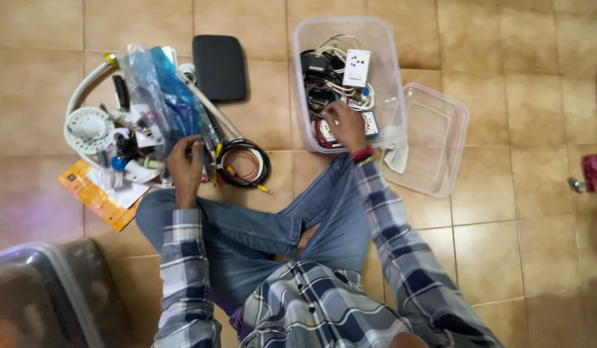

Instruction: The person organizes various household and electrical items, including a shower head, remote control, and power strips, by sorting them and placing them into a plastic storage container while sitting on a tiled floor.

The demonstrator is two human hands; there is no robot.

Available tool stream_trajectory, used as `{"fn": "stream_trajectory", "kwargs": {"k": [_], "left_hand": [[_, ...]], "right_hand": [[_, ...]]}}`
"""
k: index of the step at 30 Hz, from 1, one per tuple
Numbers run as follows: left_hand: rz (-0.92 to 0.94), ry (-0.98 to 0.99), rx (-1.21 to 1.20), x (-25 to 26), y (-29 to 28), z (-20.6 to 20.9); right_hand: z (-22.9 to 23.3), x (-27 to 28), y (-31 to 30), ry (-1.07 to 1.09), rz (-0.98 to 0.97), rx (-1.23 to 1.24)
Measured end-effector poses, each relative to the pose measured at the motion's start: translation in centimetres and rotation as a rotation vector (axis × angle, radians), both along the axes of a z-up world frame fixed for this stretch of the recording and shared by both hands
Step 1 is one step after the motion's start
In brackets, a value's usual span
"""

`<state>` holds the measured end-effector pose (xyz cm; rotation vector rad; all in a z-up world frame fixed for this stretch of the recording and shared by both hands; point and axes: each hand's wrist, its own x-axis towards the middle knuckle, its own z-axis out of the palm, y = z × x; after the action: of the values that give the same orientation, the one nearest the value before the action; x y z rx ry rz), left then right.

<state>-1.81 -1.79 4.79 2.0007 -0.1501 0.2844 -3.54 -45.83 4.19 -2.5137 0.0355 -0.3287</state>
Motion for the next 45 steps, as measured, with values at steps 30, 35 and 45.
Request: {"fn": "stream_trajectory", "kwargs": {"k": [30,35,45], "left_hand": [[-0.040,0.062,0.198,-0.1,-0.8,-0.5],[-0.047,0.039,0.219,-0.4,-1.5,-0.9],[-0.411,0.007,0.002,-3.4,-17.3,3.8]], "right_hand": [[0.5,-0.1,-12.3,0.516,0.481,0.076],[-0.2,0.4,-11.5,0.353,0.290,0.137],[-4.6,1.2,-9.2,0.237,0.469,-0.464]]}}
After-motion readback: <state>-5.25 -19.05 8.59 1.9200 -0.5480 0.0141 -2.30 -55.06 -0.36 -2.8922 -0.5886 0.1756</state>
